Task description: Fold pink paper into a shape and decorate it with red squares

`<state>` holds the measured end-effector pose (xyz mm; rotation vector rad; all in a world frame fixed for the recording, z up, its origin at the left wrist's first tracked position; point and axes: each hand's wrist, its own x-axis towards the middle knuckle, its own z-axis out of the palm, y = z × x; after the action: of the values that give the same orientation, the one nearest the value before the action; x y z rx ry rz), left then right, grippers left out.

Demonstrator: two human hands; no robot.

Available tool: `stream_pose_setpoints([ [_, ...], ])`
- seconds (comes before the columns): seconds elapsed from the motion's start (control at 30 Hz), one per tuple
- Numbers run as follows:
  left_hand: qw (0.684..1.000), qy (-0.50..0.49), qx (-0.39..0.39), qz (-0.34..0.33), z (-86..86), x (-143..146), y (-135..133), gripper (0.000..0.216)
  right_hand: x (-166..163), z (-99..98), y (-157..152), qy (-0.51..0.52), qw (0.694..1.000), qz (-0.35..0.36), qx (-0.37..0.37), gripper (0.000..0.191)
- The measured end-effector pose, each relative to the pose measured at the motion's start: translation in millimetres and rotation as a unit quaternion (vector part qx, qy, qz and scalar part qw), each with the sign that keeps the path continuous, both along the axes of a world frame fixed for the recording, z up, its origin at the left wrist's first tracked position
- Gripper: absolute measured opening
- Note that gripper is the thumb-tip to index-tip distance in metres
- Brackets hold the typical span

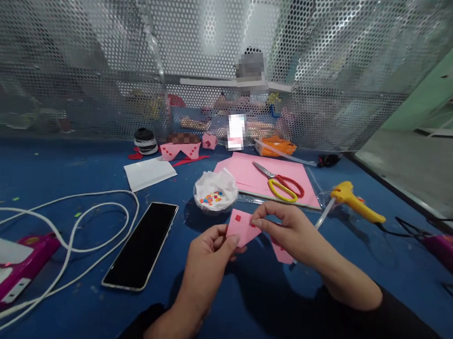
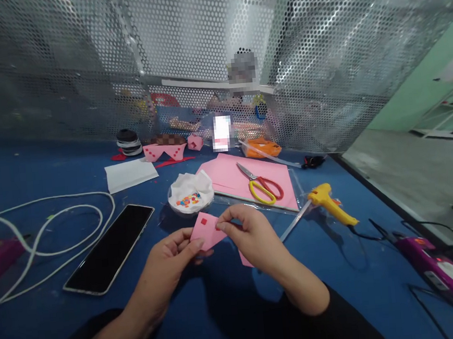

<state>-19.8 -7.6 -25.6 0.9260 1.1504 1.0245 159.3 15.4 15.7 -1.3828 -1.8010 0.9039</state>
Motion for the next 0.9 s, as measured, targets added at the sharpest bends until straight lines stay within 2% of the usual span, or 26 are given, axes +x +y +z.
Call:
stream_pose_setpoints([
  [0.1, 0.997, 0.032, 0.036, 0.059, 3.9, -1, -1, 0.037, 3, -2.0, -1, -0.016, 1.0, -0.014, 0.014, 0.017],
  [0.2, 0.994, 0.051, 0.058, 0.079, 10.5, -2, -4, 0.03, 5, -3.6, -1, -0.032, 0.999, -0.014, 0.038, 0.017],
  [0.43, 0.997, 0.065, 0.035, -0.021, 15.6, -3, -6, 0.013, 3, -6.2, -2, -0.048, 0.997, -0.006, 0.059, 0.013],
  [0.63, 0.999, 0.036, 0.007, -0.035, 10.4, 0, -6, 0.014, 2, -9.8, -4, -0.036, 0.997, 0.006, 0.073, 0.012],
  [0.77, 0.999, 0.021, -0.015, -0.03, 12.5, 0, -7, 0.015, -2, -12.7, -7, -0.025, 0.984, 0.0, 0.174, 0.01],
  [0.9, 0.999, -0.007, -0.023, -0.041, 16.1, -1, -7, 0.022, -8, -12.7, -12, -0.09, 0.948, 0.014, 0.305, 0.01],
])
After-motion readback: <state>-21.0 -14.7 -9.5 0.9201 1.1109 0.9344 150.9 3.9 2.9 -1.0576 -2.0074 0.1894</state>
